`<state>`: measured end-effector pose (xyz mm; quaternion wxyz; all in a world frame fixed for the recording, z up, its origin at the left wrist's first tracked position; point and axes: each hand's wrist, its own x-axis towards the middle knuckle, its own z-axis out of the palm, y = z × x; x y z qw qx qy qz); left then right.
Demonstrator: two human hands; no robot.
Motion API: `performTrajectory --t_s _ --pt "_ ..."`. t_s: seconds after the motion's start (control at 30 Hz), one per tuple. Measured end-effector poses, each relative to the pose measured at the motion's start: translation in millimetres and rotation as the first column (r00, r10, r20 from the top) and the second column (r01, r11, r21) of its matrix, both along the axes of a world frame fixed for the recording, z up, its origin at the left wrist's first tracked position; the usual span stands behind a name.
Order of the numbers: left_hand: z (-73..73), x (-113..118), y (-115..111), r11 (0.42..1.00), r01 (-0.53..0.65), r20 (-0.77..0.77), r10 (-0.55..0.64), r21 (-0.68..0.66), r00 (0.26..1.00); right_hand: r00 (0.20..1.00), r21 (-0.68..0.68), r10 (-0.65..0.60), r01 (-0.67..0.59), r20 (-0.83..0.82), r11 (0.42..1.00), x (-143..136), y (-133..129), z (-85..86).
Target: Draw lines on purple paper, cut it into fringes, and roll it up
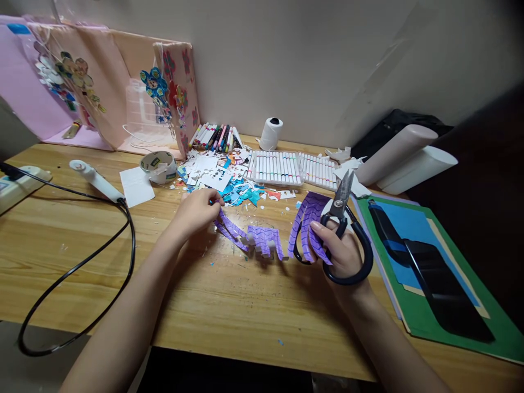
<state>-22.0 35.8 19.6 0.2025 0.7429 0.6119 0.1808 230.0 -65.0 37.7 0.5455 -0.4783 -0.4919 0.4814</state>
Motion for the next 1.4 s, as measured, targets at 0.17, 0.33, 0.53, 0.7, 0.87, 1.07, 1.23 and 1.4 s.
performTrajectory --t_s 0.17,0.33,0.53,0.7,0.87,1.07,1.23,1.4 --pt "-2.0 0 2 0.994 -0.016 0.05 0.011 0.106 0.999 0.999 -0.009 0.006 -0.006 0.034 1.0 -1 0 1.8" --pt "12.3 22 -12 0.974 -0.13 0.4 0.047 0.183 0.915 0.989 -0.047 0.035 -0.028 0.141 0.998 -1 1 6.7" --pt "26.8 57 -48 0.944 0.3 0.455 -0.33 0.139 0.827 0.989 -0.027 0.076 -0.074 0.125 0.997 -6 3 8.0" --pt "21.7 70 -60 0.914 0.396 0.492 -0.384 0.086 0.781 0.982 -0.082 0.182 -0.177 0.059 0.981 -7 -2 -1.5" --pt "21.7 70 -58 0.946 0.32 0.539 -0.3 0.06 0.787 0.928 -0.244 0.37 -0.367 -0.034 0.898 -10 -11 -10.3" --pt "24.0 60 -50 0.976 0.157 0.517 -0.214 0.152 0.829 0.875 -0.19 0.452 -0.48 -0.173 0.856 -3 -17 -18.6" --pt "23.6 54 -46 0.978 0.078 0.546 -0.173 0.191 0.82 0.738 -0.205 0.674 -0.663 -0.023 0.72 0 -23 -10.3" --pt "21.6 57 -46 0.995 0.046 0.749 -0.099 0.091 0.655 0.699 -0.21 0.714 -0.693 0.038 0.69 -3 -25 -5.6"
